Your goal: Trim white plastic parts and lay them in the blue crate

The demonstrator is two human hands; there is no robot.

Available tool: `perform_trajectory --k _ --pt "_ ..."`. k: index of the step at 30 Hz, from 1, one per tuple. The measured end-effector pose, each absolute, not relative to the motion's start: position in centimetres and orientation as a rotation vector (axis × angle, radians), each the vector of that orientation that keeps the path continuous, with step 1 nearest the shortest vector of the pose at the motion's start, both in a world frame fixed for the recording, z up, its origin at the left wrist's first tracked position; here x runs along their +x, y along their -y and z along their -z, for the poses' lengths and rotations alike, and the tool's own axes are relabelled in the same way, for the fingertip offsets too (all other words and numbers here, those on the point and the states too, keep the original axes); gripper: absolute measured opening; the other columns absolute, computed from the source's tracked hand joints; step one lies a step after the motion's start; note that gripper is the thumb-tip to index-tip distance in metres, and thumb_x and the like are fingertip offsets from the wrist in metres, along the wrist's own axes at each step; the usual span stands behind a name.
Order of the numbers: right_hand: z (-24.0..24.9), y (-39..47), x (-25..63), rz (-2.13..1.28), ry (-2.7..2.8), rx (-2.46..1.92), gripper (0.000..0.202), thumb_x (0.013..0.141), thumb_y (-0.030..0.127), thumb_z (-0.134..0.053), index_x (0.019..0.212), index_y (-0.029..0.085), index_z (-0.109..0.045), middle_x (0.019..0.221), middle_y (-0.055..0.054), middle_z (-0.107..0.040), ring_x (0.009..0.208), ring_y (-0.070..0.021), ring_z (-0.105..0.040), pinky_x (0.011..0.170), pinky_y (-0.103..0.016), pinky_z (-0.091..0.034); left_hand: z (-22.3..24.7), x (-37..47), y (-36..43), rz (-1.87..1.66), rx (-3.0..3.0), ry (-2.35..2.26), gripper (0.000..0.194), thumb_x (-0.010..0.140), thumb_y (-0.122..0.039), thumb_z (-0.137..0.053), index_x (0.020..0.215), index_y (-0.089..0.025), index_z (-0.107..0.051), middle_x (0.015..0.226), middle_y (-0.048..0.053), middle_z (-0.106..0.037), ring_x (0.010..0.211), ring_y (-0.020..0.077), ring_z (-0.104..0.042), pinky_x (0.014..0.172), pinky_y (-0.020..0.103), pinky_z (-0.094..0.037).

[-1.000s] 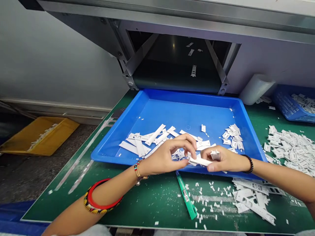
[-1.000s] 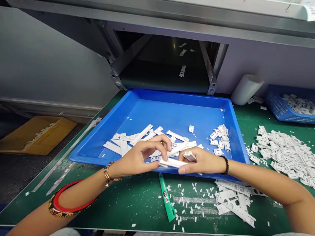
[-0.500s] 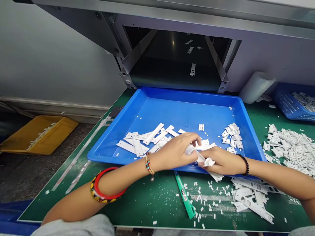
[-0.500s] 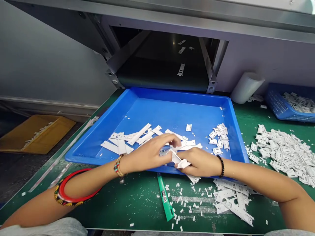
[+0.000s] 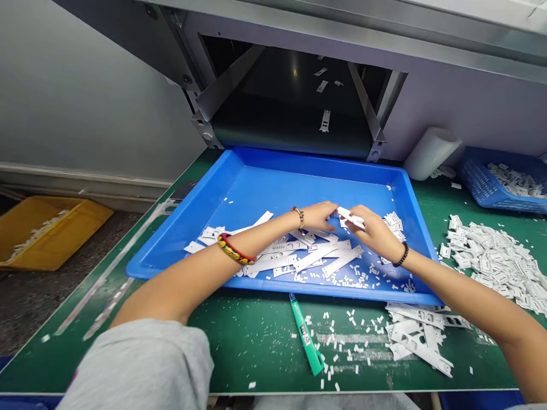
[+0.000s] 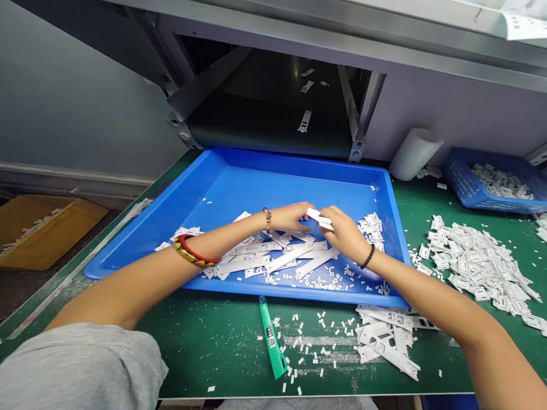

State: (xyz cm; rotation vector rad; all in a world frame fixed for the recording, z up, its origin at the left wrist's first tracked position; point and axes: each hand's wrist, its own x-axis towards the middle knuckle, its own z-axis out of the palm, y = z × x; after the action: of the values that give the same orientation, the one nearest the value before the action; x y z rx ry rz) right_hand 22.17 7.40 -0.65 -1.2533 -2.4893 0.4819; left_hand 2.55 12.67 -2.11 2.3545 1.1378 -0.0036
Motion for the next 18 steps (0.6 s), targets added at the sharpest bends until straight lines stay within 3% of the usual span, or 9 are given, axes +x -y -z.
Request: perform_trajectory --k 4,9,12,14,16,18 --pt "2.5 -9.8 21.6 -0.427 2.589 -1.402 0.029 0.092 0.021 -0.057 0.121 0.020 -0.061 0.131 -0.011 -0.057 0.096 -0.0231 -0.063 0.076 -0.031 -0.048 1.2 -0.4 -11.6 0.037 2.378 -1.114 0.021 0.077 -0.032 -0.063 0.094 -0.019 -0.064 0.103 0.006 -0.067 0.106 0.0253 -0.057 0.091 0.031 -0.044" --pt "3.2 -10.9 22.5 -0.328 2.686 -1.619 0.026 0.082 0.017 -0.069 0.109 0.018 -0.068 0.117 -0.013 -0.063 0.084 -0.0242 -0.067 0.066 -0.030 -0.045 1.5 -2.3 -9.4 0.071 2.351 -1.155 0.014 0.074 -0.024 -0.061 0.087 -0.019 -0.063 0.102 0.007 -0.068 0.103 0.0252 -0.058 0.088 0.032 -0.044" --pt "2.3 -10.9 23.9 -0.193 2.599 -1.743 0.023 0.083 0.010 -0.062 0.105 0.013 -0.067 0.126 -0.021 -0.056 0.080 -0.0259 -0.066 0.064 -0.032 -0.043 1.4 -2.7 -9.4 0.053 2.313 -1.186 0.010 0.079 -0.018 -0.052 0.083 -0.019 -0.061 0.092 0.006 -0.068 0.092 0.0205 -0.061 0.079 0.027 -0.046" --pt "1.7 -10.8 24.3 -0.158 2.532 -1.748 0.024 0.088 0.014 -0.057 0.111 0.013 -0.064 0.134 -0.022 -0.051 0.082 -0.0257 -0.065 0.064 -0.033 -0.043 1.5 -2.9 -9.7 0.042 2.284 -1.208 0.012 0.082 -0.020 -0.051 0.089 -0.019 -0.061 0.090 0.004 -0.067 0.082 0.0175 -0.063 0.073 0.025 -0.046" --pt "1.5 -10.6 24.0 -0.205 2.511 -1.680 0.019 0.091 0.023 -0.056 0.108 0.015 -0.061 0.124 -0.017 -0.056 0.085 -0.0242 -0.063 0.068 -0.032 -0.044 1.8 -2.8 -9.9 0.035 2.269 -1.240 0.020 0.081 -0.027 -0.058 0.099 -0.017 -0.061 0.098 0.006 -0.066 0.081 0.0172 -0.063 0.072 0.025 -0.048" --pt "1.7 -10.5 23.1 -0.306 2.516 -1.586 0.015 0.093 0.031 -0.056 0.094 0.017 -0.059 0.102 -0.010 -0.062 0.084 -0.0219 -0.061 0.072 -0.030 -0.044 2.3 -2.7 -9.9 0.026 2.274 -1.285 0.035 0.077 -0.033 -0.067 0.106 -0.016 -0.060 0.108 0.009 -0.063 0.088 0.0204 -0.063 0.075 0.028 -0.049"
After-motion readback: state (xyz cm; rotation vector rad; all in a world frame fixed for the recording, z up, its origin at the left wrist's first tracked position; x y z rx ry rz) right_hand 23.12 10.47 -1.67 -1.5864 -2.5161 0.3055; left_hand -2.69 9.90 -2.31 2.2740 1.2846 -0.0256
